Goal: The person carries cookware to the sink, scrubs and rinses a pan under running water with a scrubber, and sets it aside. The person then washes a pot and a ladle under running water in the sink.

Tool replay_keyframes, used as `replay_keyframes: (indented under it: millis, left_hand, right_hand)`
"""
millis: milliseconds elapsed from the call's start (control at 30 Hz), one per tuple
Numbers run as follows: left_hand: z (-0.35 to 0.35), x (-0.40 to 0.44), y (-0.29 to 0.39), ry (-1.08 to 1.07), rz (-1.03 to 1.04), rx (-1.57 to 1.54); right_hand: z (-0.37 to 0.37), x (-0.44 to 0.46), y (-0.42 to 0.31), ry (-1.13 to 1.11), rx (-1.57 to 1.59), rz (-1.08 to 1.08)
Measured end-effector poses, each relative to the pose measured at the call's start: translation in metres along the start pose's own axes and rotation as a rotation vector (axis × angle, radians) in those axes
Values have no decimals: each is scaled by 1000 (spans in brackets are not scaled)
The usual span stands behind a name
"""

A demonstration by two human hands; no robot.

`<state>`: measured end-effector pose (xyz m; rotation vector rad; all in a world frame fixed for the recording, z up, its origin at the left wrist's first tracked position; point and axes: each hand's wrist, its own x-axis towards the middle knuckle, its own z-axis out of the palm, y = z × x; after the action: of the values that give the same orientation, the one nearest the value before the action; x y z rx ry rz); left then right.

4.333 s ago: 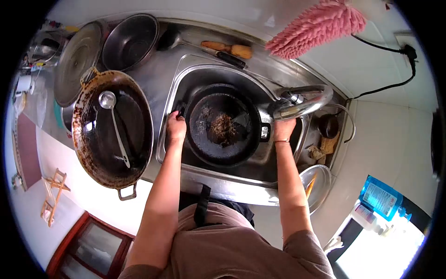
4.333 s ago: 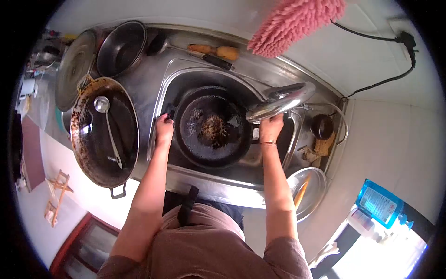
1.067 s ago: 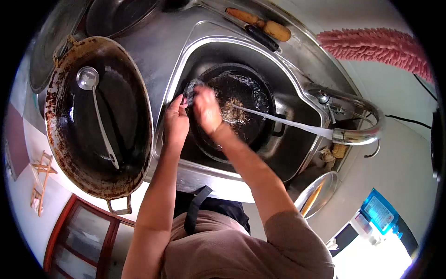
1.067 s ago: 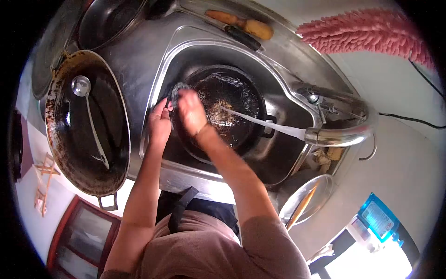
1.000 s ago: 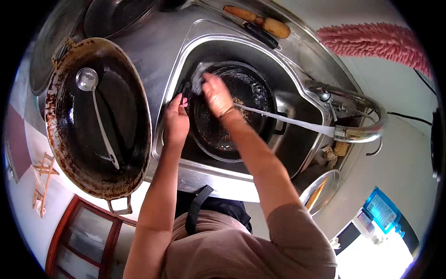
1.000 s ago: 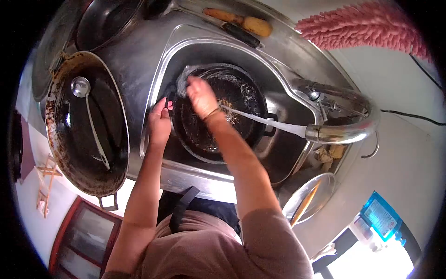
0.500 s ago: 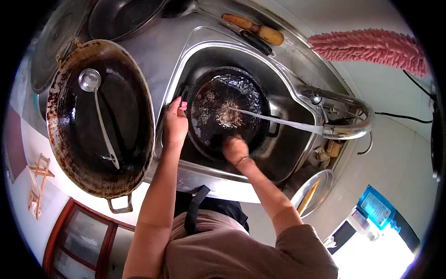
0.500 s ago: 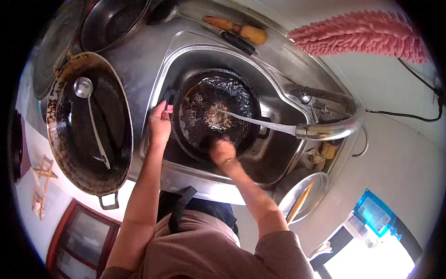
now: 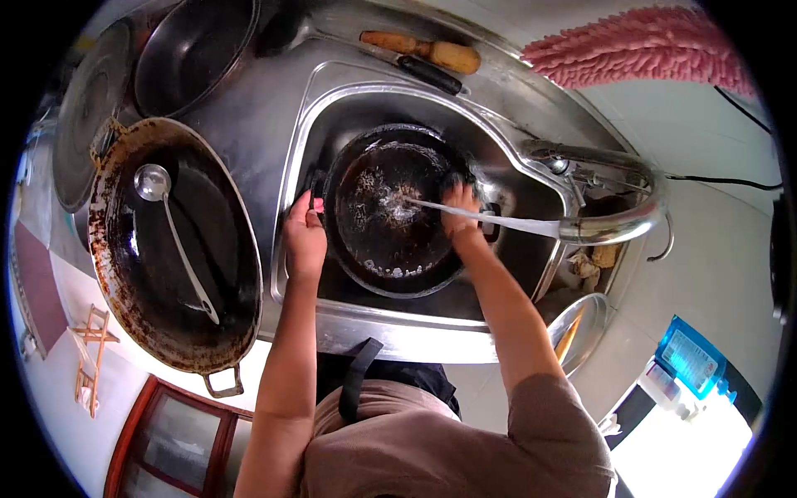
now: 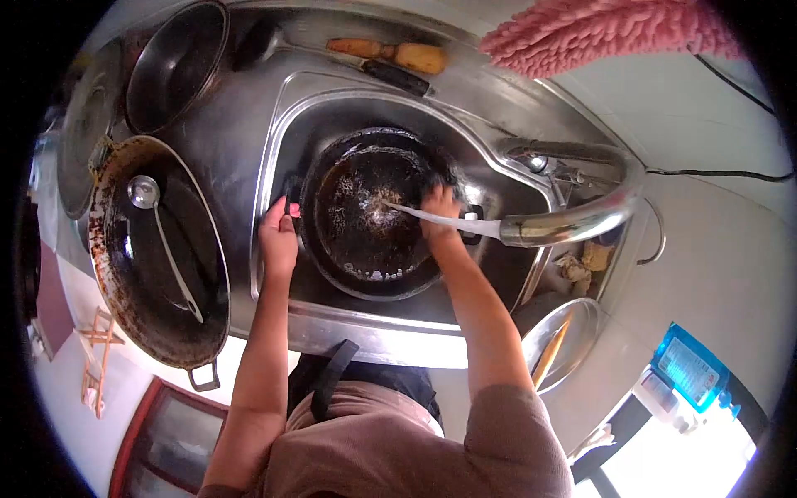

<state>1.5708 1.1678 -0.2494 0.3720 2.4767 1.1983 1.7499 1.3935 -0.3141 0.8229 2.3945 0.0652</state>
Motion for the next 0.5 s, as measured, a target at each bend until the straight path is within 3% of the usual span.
replay_keyframes:
  millis: [67,133,200,267,333,433,500]
  left_hand:
    - [-2,1,4,-10,-1,5]
    - [2,1,-5,-14,-18,-35]
    - [-2,0,6,-26,-44,-65]
    - [-2,0,7,-48,-69,-79]
    - [-2,1,5,-66,-68,-70]
    - [-1,0,7,-3,-7,21]
    - [-2,-1,6,-18,5,-6]
  right_hand:
    - [36,-52,-8,102,-83,-30]
    - [11,-95,-39,-156,-62,-93]
    - [-51,-106,-73,-636,256,-190]
    - [-61,-105,-112,-339,601,-352]
    - [-46,-67,-142,156,669,-476]
    - [-35,26,-144,297,786,-340]
    - [-46,66,-95,262,609,-326]
